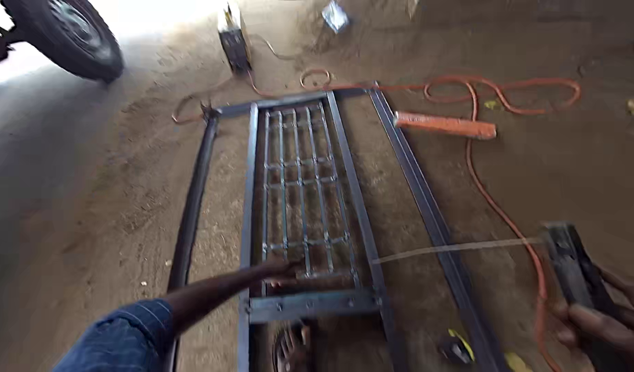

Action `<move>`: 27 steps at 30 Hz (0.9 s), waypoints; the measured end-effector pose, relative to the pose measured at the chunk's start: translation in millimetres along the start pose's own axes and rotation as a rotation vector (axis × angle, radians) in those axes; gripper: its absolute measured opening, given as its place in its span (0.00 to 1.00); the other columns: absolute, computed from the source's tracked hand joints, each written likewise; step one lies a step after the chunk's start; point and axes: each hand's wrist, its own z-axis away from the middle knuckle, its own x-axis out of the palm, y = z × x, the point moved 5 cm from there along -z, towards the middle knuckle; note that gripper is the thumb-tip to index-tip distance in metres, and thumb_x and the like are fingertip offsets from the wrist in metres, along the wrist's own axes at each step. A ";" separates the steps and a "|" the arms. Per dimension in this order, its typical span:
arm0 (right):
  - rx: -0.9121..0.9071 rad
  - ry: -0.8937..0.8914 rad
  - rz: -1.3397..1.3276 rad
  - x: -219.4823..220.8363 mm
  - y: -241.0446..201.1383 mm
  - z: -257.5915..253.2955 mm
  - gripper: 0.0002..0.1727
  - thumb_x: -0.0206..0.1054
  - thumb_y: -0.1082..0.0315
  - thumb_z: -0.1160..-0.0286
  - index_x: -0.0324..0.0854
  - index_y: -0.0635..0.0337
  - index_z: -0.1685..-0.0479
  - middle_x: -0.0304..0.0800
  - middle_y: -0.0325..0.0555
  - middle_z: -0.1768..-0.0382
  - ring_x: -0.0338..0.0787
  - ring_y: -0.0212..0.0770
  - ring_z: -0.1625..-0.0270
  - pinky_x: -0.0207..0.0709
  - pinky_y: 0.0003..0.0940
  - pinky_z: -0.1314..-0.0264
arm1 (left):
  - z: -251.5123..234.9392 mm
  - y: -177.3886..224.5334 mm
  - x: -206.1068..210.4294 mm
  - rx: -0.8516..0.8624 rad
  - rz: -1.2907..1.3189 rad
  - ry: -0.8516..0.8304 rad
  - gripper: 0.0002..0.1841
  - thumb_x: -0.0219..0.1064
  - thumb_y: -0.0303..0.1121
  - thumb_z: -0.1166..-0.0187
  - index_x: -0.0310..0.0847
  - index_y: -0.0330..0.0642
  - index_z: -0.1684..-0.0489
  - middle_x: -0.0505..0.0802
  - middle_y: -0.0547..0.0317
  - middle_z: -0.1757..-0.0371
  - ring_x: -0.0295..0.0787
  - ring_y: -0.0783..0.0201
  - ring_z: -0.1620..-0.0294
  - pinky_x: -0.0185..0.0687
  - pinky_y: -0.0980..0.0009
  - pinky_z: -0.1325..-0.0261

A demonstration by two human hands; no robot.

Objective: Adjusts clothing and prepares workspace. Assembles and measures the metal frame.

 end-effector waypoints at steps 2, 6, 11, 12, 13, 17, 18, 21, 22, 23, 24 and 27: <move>0.060 0.073 0.128 -10.3 12.3 8.2 0.48 0.70 0.42 0.31 0.55 0.33 0.07 0.90 0.46 0.57 0.91 0.42 0.72 0.89 0.39 0.74 | -14.7 -8.0 15.5 0.009 0.030 -0.019 0.35 0.59 0.51 0.10 0.47 0.76 0.04 0.94 0.40 0.52 0.95 0.45 0.62 0.91 0.44 0.52; 0.056 0.008 0.289 0.6 -1.8 -1.1 0.47 0.69 0.39 0.30 0.53 0.27 0.07 0.89 0.47 0.55 0.89 0.45 0.74 0.87 0.43 0.77 | -27.6 -11.0 18.3 -0.001 -0.014 0.036 0.35 0.60 0.53 0.11 0.49 0.75 0.04 0.95 0.43 0.58 0.94 0.49 0.68 0.92 0.45 0.55; 0.059 -0.074 0.382 16.8 -6.1 -11.9 0.47 0.69 0.38 0.28 0.52 0.27 0.06 0.90 0.48 0.57 0.89 0.47 0.76 0.87 0.46 0.78 | -23.9 -5.4 17.8 0.038 -0.046 0.036 0.36 0.58 0.57 0.11 0.46 0.73 0.03 0.95 0.45 0.59 0.94 0.52 0.70 0.93 0.47 0.56; 0.055 -0.086 0.402 20.3 -6.6 -14.7 0.47 0.70 0.38 0.28 0.52 0.26 0.06 0.91 0.48 0.57 0.90 0.47 0.75 0.87 0.46 0.77 | -25.2 -6.0 18.0 0.045 -0.047 0.038 0.37 0.58 0.57 0.11 0.46 0.72 0.03 0.95 0.45 0.60 0.94 0.53 0.71 0.93 0.47 0.56; 0.052 -0.093 0.422 23.4 -7.2 -17.3 0.46 0.70 0.37 0.27 0.53 0.26 0.06 0.91 0.48 0.57 0.90 0.48 0.75 0.87 0.47 0.76 | -24.7 -5.1 18.3 0.046 -0.048 0.036 0.37 0.57 0.58 0.11 0.45 0.73 0.03 0.95 0.45 0.60 0.94 0.53 0.70 0.92 0.47 0.56; 0.040 -0.120 0.467 35.6 -9.5 -33.0 0.46 0.70 0.36 0.28 0.54 0.25 0.07 0.92 0.48 0.56 0.90 0.47 0.76 0.86 0.47 0.78 | -22.4 -1.6 16.5 0.027 -0.052 0.036 0.37 0.56 0.57 0.11 0.44 0.73 0.02 0.95 0.46 0.62 0.94 0.53 0.70 0.92 0.46 0.54; 0.035 -0.126 0.487 38.7 -10.3 -37.8 0.47 0.70 0.34 0.30 0.54 0.23 0.07 0.92 0.47 0.56 0.89 0.45 0.76 0.86 0.46 0.79 | -22.2 -2.1 16.6 0.025 -0.045 0.039 0.37 0.57 0.58 0.11 0.44 0.74 0.03 0.95 0.46 0.62 0.94 0.53 0.71 0.92 0.47 0.55; 0.032 -0.145 0.522 44.8 -10.8 -47.6 0.47 0.70 0.33 0.31 0.55 0.21 0.08 0.92 0.47 0.55 0.90 0.45 0.74 0.87 0.47 0.76 | -22.3 -2.5 17.4 0.018 -0.021 0.036 0.37 0.57 0.57 0.11 0.46 0.74 0.03 0.95 0.45 0.60 0.94 0.53 0.71 0.92 0.47 0.55; 0.031 -0.147 0.529 46.3 -10.6 -50.1 0.46 0.70 0.32 0.31 0.55 0.20 0.08 0.92 0.47 0.55 0.90 0.45 0.75 0.87 0.48 0.76 | -21.7 -1.9 17.0 0.017 -0.019 0.034 0.36 0.58 0.56 0.11 0.46 0.74 0.03 0.96 0.45 0.59 0.94 0.53 0.71 0.92 0.47 0.55; 0.035 -0.150 0.535 47.7 -10.7 -52.2 0.47 0.70 0.32 0.31 0.56 0.20 0.08 0.92 0.48 0.55 0.90 0.45 0.75 0.87 0.49 0.76 | -21.5 -1.5 16.8 0.018 -0.017 0.032 0.36 0.58 0.56 0.11 0.45 0.74 0.03 0.96 0.45 0.59 0.94 0.53 0.70 0.93 0.47 0.55; 0.039 -0.153 0.546 49.4 -11.5 -53.7 0.47 0.69 0.31 0.32 0.55 0.20 0.08 0.92 0.48 0.55 0.90 0.45 0.74 0.87 0.49 0.75 | -21.1 -1.2 16.7 0.021 -0.020 0.029 0.36 0.57 0.56 0.11 0.45 0.74 0.03 0.95 0.45 0.59 0.94 0.53 0.70 0.92 0.48 0.56; 0.045 -0.161 0.585 53.6 -15.7 -57.7 0.47 0.68 0.29 0.32 0.56 0.22 0.08 0.92 0.46 0.55 0.90 0.44 0.74 0.86 0.49 0.75 | -21.2 -1.2 16.3 0.024 -0.035 0.032 0.36 0.56 0.57 0.10 0.45 0.74 0.03 0.95 0.45 0.60 0.94 0.53 0.70 0.92 0.48 0.56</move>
